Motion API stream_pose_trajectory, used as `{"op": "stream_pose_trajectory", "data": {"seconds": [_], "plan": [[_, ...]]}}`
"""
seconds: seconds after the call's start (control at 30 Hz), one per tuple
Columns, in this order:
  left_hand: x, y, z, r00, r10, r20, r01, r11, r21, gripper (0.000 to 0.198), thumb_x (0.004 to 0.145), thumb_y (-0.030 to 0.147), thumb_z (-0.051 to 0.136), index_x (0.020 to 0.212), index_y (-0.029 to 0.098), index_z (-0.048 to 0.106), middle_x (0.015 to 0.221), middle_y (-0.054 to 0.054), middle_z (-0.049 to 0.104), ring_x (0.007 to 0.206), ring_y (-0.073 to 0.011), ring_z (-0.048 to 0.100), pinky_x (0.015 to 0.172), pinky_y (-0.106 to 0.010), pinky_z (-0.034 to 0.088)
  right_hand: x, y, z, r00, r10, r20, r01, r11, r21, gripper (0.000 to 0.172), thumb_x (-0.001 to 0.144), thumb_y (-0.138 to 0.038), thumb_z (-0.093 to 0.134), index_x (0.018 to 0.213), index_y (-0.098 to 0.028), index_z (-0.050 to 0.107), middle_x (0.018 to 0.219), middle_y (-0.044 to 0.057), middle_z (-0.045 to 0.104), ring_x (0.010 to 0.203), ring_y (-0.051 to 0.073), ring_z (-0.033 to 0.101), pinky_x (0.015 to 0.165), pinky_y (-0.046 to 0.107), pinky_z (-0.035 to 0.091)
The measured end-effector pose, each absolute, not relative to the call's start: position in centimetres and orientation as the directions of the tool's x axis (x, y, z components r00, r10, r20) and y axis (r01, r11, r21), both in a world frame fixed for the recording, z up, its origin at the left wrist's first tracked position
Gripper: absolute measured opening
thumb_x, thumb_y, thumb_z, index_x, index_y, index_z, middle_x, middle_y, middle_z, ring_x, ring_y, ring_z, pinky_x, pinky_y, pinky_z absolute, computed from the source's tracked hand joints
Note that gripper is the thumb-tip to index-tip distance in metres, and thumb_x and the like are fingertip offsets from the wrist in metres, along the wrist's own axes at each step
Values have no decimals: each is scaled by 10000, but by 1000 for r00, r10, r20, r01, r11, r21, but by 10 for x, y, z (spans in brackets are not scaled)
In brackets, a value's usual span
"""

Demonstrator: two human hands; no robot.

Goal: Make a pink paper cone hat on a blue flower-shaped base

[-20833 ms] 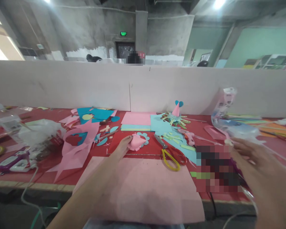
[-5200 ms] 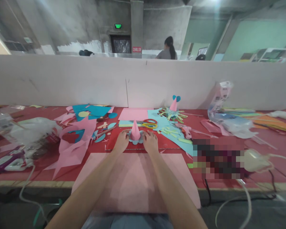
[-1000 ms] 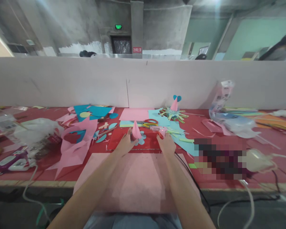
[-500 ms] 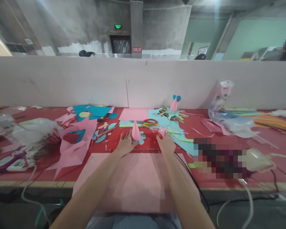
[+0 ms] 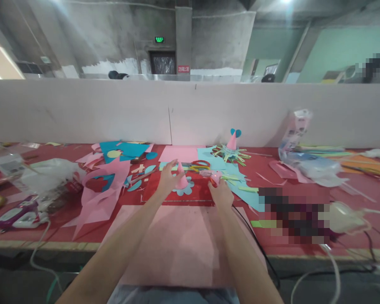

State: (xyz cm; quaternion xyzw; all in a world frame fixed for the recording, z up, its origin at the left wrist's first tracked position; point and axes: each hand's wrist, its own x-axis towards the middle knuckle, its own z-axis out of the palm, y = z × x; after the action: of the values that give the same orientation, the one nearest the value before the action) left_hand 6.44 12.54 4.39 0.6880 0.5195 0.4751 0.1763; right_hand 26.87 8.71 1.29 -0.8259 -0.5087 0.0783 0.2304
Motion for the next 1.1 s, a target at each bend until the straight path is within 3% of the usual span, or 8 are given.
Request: {"op": "stream_pose_trajectory", "data": {"seconds": [0.17,0.27,0.43,0.57,0.73,0.83,0.97,1.1], "plan": [[71,133,71,64,820,569,606,-485,630,87,779,298,583,789,218,615,931,-15,684,908,-167,606,1009,-359,339,269,88,11,473,873,122,807,-373,-457,476,841,-562,379,1091,-179,509,1107,119,580,1000,256,583,791,350,432],[71,132,76,104,826,554,623,-488,611,161,797,280,553,653,212,580,881,22,707,802,-146,619,1049,-372,287,268,87,11,474,873,118,807,-378,-453,468,843,-554,390,1099,-178,503,1103,120,584,995,246,586,792,337,428],[71,130,82,141,867,479,621,-454,639,154,823,280,511,762,238,646,973,51,707,822,-136,630,1089,-377,236,268,85,12,472,872,131,809,-370,-458,466,841,-545,409,1124,-184,493,1111,119,586,1011,252,581,781,339,432],[74,134,83,170,886,431,581,-443,682,162,824,296,515,858,250,667,1008,39,700,895,-150,627,1049,-355,315,267,84,13,476,871,123,809,-378,-450,465,846,-542,395,1110,-175,504,1107,119,591,1001,255,586,784,338,433],[61,126,71,51,843,535,543,-473,694,313,856,307,473,1142,224,572,1188,-45,605,1099,-164,545,969,-291,405,266,84,14,476,870,128,810,-378,-448,466,845,-540,402,1117,-177,509,1110,121,583,1008,248,584,791,336,433],[44,114,53,13,813,582,611,-468,639,290,881,327,427,1107,210,565,1140,-65,595,1083,-171,539,935,-291,424,266,85,13,485,867,117,805,-390,-447,467,846,-540,393,1115,-178,514,1114,120,580,1013,249,581,798,343,435],[29,103,31,338,808,482,656,-570,496,221,864,380,472,904,219,619,980,-35,618,928,-156,583,849,-257,450,268,87,13,484,867,121,802,-384,-458,474,843,-532,393,1122,-169,512,1129,121,579,1020,255,577,805,342,435],[32,101,29,494,795,351,704,-603,375,237,824,432,528,901,231,627,986,-31,625,950,-182,575,854,-273,436,268,85,15,491,865,102,792,-394,-465,480,839,-513,415,1163,-169,497,1154,119,576,1029,254,571,816,332,430]]}}
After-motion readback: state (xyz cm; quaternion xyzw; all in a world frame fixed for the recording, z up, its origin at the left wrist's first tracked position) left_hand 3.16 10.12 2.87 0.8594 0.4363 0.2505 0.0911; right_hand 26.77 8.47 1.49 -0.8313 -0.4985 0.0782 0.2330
